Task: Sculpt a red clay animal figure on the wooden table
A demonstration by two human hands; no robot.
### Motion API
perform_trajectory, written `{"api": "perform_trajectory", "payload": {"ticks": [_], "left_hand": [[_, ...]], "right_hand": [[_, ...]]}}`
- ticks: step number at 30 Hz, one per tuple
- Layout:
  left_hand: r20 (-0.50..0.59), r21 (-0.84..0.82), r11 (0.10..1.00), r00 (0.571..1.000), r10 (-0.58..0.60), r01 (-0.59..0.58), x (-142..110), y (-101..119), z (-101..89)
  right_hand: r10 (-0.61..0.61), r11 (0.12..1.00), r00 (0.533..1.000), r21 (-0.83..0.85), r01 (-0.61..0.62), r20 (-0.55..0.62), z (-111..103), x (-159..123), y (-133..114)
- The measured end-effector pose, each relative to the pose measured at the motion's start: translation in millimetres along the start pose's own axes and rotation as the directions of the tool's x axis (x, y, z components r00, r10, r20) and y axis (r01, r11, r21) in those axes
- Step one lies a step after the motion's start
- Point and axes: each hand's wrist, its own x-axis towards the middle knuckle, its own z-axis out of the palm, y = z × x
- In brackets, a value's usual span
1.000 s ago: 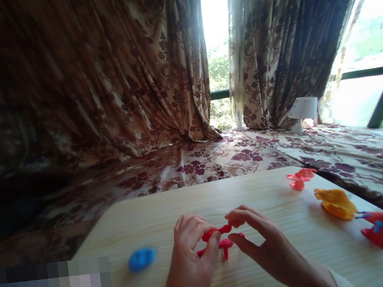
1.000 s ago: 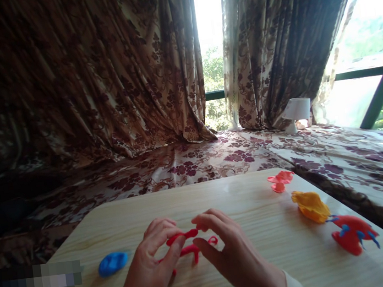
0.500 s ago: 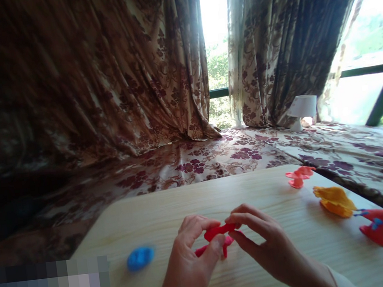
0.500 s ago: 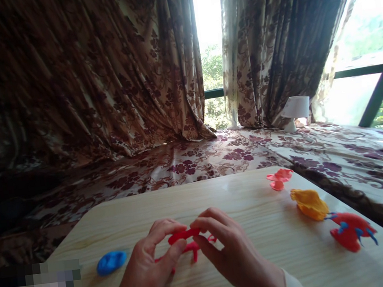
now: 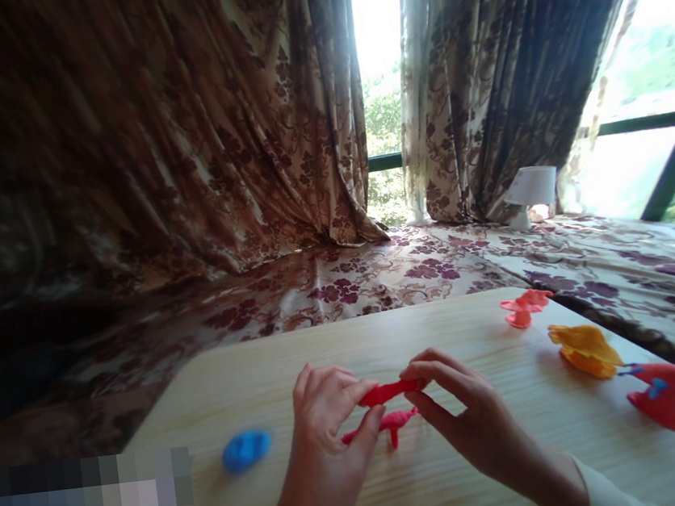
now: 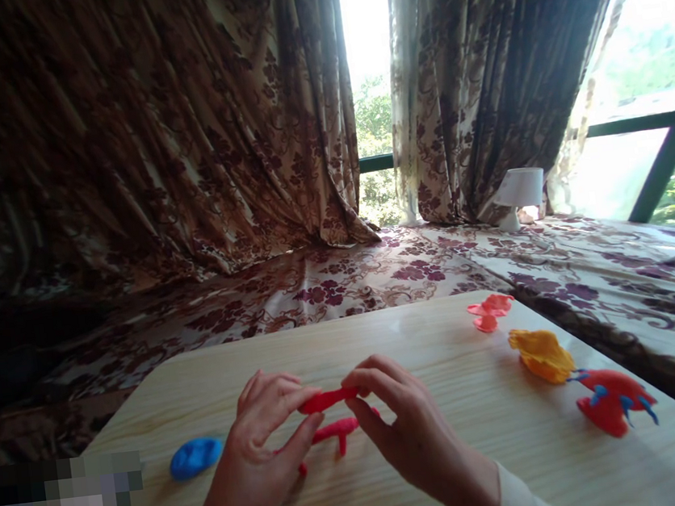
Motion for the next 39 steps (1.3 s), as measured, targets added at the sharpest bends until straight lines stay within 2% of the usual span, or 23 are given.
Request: {"api": "perform_trajectory", "payload": {"ticks": [7,16,32,39], "left_hand": [[0.010,0.015,0.999,0.999,-0.031,0.031,0,1,-2.7],[0.042,-0.027,0.998,0.998,-0.055,0.056,-2,9,1.8],[0.076,-0.070,0.991,0.991,-0.113,0.118,-2,14,-1.1],[0.022,-0.091,0.988,0.992,-0.125,0.127,-1,17,-1.8]], "right_hand": [[0.014,1.000,1.000,0.003,-0.014,0.023,-1,-1,0],[-0.028,1.000,0.996,-0.001,0.028,0.089,4,-2,0],[-0.038,0.998,0.996,-0.045,0.041,0.076,5,-1,-4],[-0.042,0.996,0.997,-0.077,0.047,0.065,7,-2,-1]]}}
